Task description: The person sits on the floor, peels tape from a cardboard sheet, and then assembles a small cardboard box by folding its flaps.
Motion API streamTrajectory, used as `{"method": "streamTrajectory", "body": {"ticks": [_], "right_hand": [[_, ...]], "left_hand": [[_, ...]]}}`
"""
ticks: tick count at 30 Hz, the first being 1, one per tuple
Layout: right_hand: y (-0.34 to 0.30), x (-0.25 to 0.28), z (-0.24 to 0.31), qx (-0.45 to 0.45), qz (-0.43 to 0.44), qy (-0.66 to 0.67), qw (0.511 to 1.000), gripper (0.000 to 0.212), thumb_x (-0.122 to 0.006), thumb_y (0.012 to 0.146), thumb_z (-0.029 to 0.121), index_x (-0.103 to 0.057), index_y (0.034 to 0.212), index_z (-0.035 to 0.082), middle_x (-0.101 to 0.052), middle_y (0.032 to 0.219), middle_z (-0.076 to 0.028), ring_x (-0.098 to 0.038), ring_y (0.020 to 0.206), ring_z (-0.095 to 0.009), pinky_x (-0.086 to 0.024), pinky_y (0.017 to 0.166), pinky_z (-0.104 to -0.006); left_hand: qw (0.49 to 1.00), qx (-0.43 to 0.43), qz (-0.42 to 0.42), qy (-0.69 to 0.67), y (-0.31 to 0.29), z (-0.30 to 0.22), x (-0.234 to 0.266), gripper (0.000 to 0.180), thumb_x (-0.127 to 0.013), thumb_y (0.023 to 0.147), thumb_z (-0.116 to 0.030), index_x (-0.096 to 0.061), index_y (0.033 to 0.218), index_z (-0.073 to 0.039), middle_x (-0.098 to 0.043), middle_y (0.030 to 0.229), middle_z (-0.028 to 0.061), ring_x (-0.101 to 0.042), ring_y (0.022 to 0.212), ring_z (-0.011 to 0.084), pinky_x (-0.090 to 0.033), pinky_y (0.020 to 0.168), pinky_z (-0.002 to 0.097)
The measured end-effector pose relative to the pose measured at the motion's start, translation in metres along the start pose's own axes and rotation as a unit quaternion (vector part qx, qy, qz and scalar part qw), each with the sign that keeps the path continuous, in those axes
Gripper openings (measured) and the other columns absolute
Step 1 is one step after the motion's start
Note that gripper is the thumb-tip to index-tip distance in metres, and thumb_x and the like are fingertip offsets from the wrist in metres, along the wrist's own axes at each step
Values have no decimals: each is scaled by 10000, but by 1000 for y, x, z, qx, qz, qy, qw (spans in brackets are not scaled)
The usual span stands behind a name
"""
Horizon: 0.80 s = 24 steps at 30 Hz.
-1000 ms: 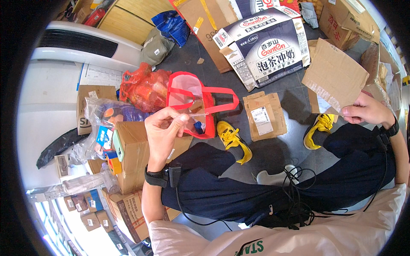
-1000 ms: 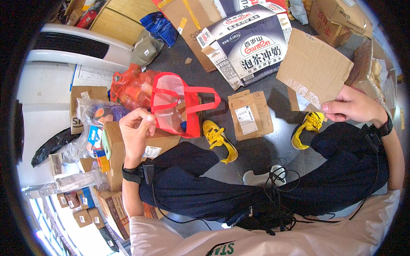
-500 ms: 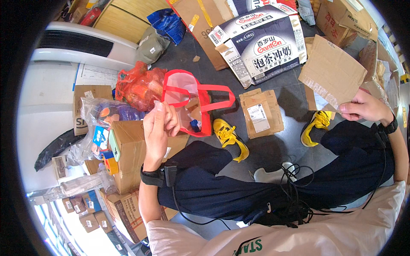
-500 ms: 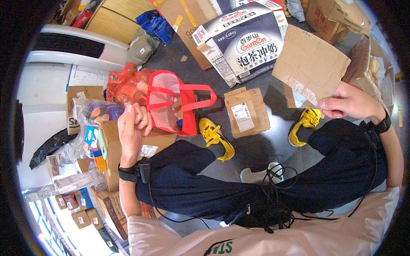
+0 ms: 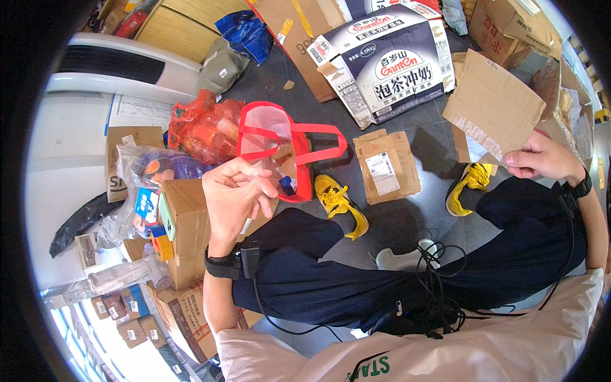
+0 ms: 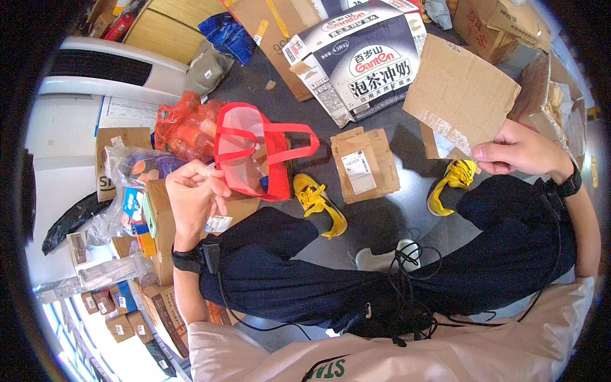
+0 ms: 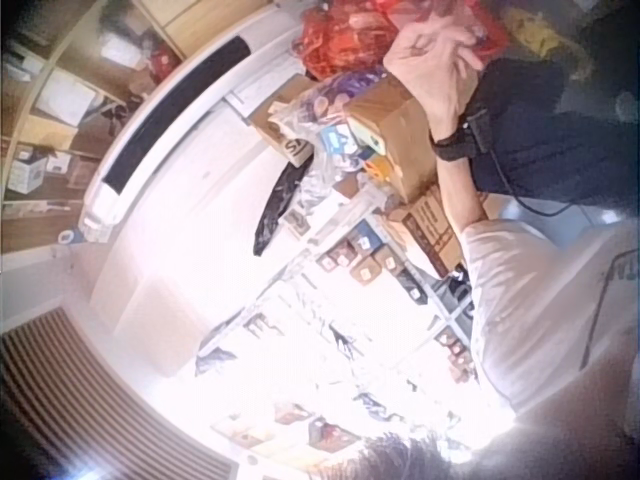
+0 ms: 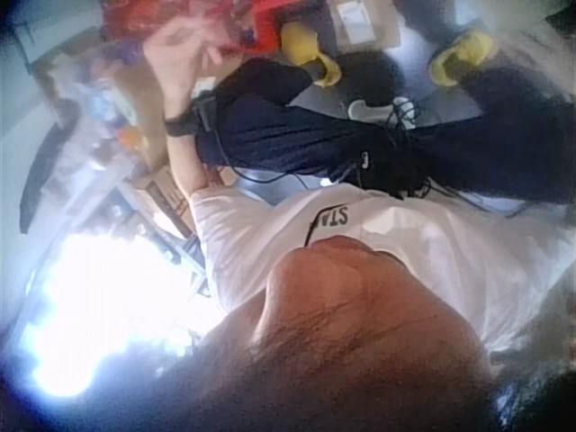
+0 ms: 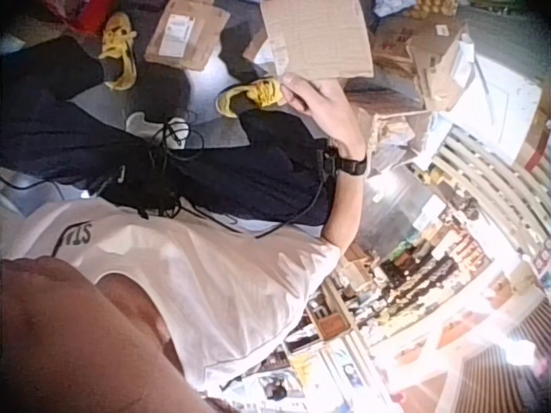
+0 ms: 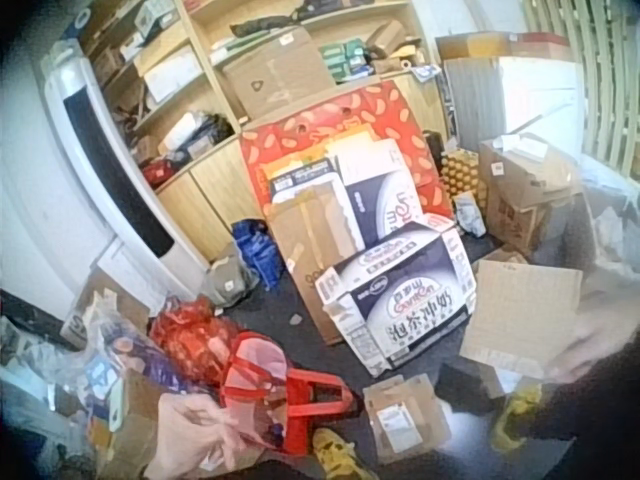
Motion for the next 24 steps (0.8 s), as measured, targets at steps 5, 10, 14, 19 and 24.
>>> {"method": "streamTrajectory", "body": {"ticks": [5, 10, 14, 19, 24], "right_hand": [[1, 0, -4, 8, -1, 10, 1000, 257, -504, 998, 214, -527, 799, 52, -495, 626, 5, -402, 501, -62, -324, 468, -230], [0, 0, -2, 18, -5, 0, 1000, 276, -506, 998, 230, -512, 786, 53, -489, 596, 2, -407, 476, -63, -314, 436, -225], [-1, 0, 0, 19, 6, 10, 1000, 233, -500, 999, 210, -526, 832, 50, -494, 631, 6, -392, 503, -59, -316, 466, -228], [-1, -1, 0, 19, 7, 5, 1000, 255, -496, 1004, 228, -528, 819, 56, -489, 619, 14, -388, 501, -56, -314, 466, -227], [-1, -2, 0, 10, 3, -2, 1000, 286, -497, 1004, 240, -526, 787, 57, -486, 613, 18, -390, 500, -57, -316, 467, -227]], "left_hand": [[999, 13, 45, -21, 3, 2, -6, 127, -527, 969, -43, -567, 859, 7, -638, 622, 120, -565, 413, 120, -344, 353, 193], [998, 22, 58, 23, 4, 7, -8, 251, -494, 1025, -203, -560, 865, -21, -632, 616, 114, -542, 396, 104, -294, 348, 182], [994, 48, 93, 34, 3, 11, -12, 286, -457, 1039, -218, -581, 894, -5, -671, 705, 132, -562, 430, 104, -317, 368, 180], [991, 45, 121, 36, 4, 8, -17, 280, -431, 1041, -165, -619, 1122, 26, -700, 837, 132, -615, 521, 107, -380, 416, 185], [991, -37, 111, 59, 8, -2, -20, 374, -431, 1009, -33, -490, 1375, 18, -691, 1083, 150, -691, 823, 166, -549, 696, 258]]}}
Point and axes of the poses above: each hand's wrist, its own y-axis towards the middle knuckle, its own x-axis out of the back of the hand, z = x × y, the point moved 6 cm from there along y, towards the middle knuckle
